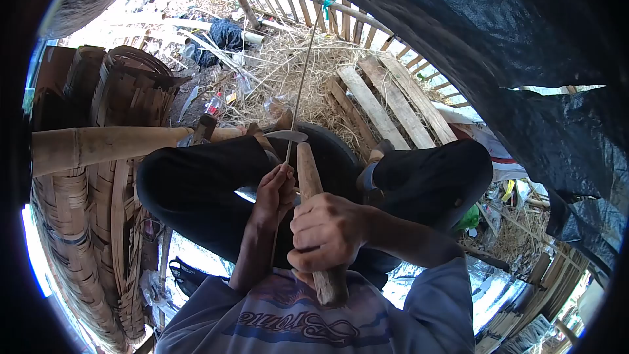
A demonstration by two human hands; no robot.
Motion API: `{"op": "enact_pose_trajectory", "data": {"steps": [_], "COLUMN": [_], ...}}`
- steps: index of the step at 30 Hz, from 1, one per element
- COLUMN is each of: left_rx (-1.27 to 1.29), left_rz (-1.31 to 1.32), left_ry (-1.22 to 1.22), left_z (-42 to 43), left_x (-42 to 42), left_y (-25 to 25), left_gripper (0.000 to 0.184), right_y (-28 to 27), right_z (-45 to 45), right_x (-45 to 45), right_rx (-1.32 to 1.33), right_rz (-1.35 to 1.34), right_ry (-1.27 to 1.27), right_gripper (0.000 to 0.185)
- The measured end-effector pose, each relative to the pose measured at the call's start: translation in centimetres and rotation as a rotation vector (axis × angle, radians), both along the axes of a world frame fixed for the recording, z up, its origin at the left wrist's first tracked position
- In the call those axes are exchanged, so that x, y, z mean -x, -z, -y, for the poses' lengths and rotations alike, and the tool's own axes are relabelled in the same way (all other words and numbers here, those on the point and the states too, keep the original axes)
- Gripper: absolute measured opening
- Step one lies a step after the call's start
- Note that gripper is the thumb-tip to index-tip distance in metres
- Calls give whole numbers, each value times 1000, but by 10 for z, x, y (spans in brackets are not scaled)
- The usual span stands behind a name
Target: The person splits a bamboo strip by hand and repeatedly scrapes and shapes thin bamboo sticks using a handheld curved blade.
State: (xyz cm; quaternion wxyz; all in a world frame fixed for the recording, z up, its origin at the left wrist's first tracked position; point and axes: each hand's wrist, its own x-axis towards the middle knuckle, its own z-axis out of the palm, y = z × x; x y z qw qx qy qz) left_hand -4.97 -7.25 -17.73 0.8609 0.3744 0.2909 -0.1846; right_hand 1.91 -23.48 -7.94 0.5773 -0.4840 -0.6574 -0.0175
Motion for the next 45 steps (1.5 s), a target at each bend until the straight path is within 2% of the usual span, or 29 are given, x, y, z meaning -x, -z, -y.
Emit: {"op": "enact_pose_trajectory", "data": {"steps": [3,7,9,10,14,18,19,23,25,26,29,31,38,42,45], "left_rx": [-55,-59,-10,-14,-51,-18,30,-40,-38,-36,8,-1,23,33,21], "left_rz": [18,34,19,16,-11,24,50,29,32,39,16,-1,-1,-22,-39], "left_ry": [-16,9,0,-5,17,3,3,-10,21,32,27,20,39,24,19], "left_z": [5,4,1,-1,5,3,1,5,14,14,3,-1,10,3,0], "left_x": [3,0,2,2,6,2,2,6,9,6,3,0,7,1,1], "left_y": [16,8,0,-1,3,9,5,7,7,7,-2,-11,8,-9,-13], "left_gripper": [20,20,20,20,20,20,20,20,20,20,20,20,21,24,25], "right_y": [18,3,-4,-5,21,-2,-2,17,26,22,1,-9,13,-18,-8], "right_z": [-3,-5,-4,-4,-7,-5,-6,-9,-8,-5,2,1,0,5,1], "right_x": [-19,-12,-1,4,-26,-15,-9,-19,-35,-36,-32,-22,-40,-20,-15], "right_rx": [50,48,19,-10,66,52,50,51,160,166,74,-5,30,6,-46], "right_rz": [-11,40,2,20,9,39,38,61,151,160,48,-79,-63,-116,-80], "right_ry": [23,45,-38,-20,22,2,-9,-5,208,223,149,-27,131,18,8], "right_gripper": [13,12,16,22,26,25,25,19,26,26,27,18,15,15,13]}}
